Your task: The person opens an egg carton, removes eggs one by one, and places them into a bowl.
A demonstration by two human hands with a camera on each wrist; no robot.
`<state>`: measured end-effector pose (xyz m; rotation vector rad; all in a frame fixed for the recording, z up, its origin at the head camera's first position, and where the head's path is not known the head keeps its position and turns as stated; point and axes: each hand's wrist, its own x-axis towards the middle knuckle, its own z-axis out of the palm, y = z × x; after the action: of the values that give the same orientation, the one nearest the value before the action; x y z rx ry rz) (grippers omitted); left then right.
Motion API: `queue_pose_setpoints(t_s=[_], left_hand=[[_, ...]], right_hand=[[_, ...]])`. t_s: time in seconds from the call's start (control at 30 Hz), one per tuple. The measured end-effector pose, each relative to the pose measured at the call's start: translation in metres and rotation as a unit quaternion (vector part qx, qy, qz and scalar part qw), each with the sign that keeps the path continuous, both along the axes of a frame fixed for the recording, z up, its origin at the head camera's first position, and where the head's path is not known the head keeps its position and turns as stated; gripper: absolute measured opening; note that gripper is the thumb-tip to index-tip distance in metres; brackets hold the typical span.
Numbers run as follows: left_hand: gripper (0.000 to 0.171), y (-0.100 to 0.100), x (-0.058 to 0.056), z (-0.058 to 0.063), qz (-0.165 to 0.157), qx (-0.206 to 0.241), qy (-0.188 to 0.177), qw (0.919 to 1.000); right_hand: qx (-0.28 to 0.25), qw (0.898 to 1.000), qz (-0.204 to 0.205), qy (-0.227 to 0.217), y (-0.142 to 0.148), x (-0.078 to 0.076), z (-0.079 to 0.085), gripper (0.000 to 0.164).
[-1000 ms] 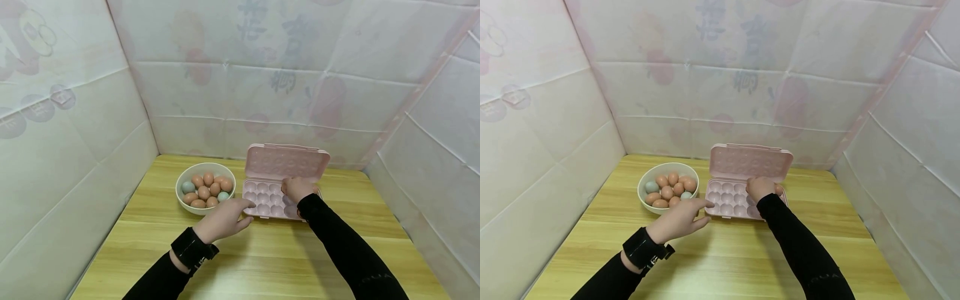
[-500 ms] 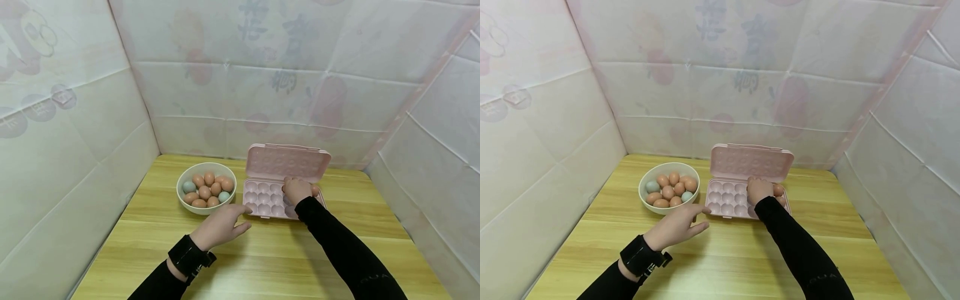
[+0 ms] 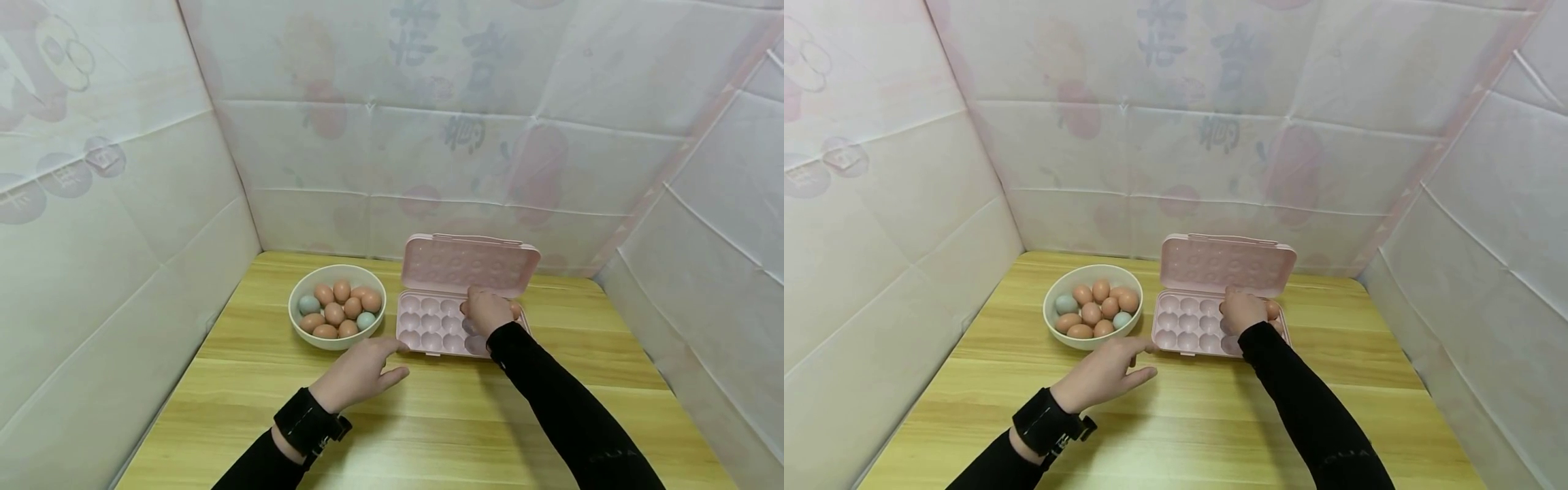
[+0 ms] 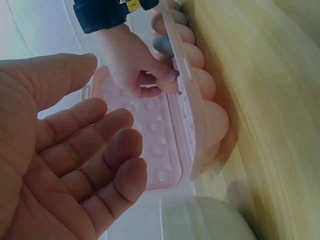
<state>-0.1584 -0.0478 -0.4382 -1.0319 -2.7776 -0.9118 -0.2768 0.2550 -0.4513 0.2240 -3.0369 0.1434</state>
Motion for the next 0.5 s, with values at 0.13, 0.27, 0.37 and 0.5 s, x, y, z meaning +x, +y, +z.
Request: queue_pose_setpoints(t_s=[0.13, 0.27, 0.37, 0.5], left_hand=[[0.031, 0.0, 0.001, -0.001, 0.0, -0.002, 0.003, 1.0], [0.032, -0.001, 0.001, -0.003, 0.002, -0.002, 0.009, 1.0], [0.034, -0.001, 0.001, -0.004, 0.009, 0.011, 0.011, 0.9998], [0.039, -0.001, 0.004, -0.004, 0.025, 0.047, 0.029, 0.9981]], right_hand=[[-0.069, 0.997, -0.025, -0.036, 0.007, 0.005, 0.006, 0.008], [-0.114, 0.993, 0.002, -0.01, 0.01, 0.016, 0.017, 0.019], [-0.144, 0.989, 0.023, 0.019, 0.011, 0.027, 0.024, 0.036], [-0.273, 0.961, 0.043, 0.001, 0.011, 0.046, 0.033, 0.041]])
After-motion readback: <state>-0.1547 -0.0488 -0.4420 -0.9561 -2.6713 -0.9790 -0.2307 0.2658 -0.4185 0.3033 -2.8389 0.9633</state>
